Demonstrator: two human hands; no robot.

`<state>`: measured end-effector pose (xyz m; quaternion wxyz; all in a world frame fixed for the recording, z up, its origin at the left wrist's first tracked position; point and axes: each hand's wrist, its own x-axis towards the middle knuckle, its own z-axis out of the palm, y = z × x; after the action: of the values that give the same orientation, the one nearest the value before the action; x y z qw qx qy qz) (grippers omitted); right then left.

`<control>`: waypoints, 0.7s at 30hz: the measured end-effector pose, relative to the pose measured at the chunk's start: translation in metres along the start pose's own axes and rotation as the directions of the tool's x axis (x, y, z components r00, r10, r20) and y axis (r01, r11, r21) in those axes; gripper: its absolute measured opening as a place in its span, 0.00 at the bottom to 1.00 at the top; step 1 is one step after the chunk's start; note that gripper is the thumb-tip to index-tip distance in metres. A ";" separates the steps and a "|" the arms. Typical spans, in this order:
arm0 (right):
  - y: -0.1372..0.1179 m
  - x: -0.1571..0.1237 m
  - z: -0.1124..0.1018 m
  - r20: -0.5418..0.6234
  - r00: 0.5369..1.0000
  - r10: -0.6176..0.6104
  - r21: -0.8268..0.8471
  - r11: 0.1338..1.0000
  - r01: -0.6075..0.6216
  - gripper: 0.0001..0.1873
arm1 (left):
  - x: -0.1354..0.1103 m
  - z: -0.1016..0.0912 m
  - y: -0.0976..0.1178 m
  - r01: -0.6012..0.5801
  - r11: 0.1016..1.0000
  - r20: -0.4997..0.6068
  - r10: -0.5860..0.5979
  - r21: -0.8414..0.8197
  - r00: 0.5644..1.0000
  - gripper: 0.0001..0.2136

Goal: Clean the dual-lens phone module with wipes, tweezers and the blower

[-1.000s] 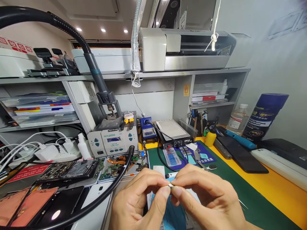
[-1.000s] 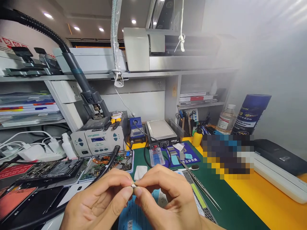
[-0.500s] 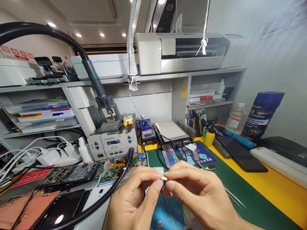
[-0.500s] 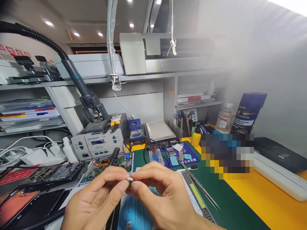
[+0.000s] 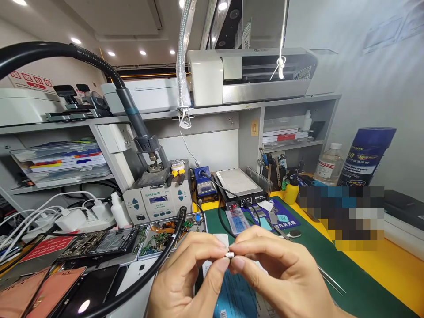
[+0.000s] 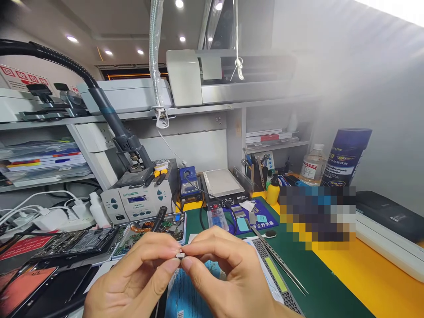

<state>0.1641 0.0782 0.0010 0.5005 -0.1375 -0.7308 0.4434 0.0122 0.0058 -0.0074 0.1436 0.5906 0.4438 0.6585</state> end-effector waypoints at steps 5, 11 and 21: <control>0.000 0.001 0.000 -0.017 0.993 -0.119 -0.085 0.990 0.117 0.11 | -0.002 0.000 -0.002 -0.087 0.995 0.003 0.087 0.039 0.996 0.13; -0.001 0.000 -0.001 -0.021 0.986 -0.164 -0.089 0.983 0.162 0.13 | -0.003 0.003 -0.003 -0.118 0.989 -0.032 0.121 0.086 0.992 0.13; -0.005 0.002 -0.003 0.005 0.988 -0.154 -0.077 0.985 0.154 0.14 | -0.004 0.005 -0.001 -0.129 0.984 -0.040 0.135 0.122 0.990 0.13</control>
<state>0.1670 0.0783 0.0069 0.5278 -0.1000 -0.7557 0.3747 0.0172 0.0050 -0.0115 0.0532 0.6103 0.4456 0.6529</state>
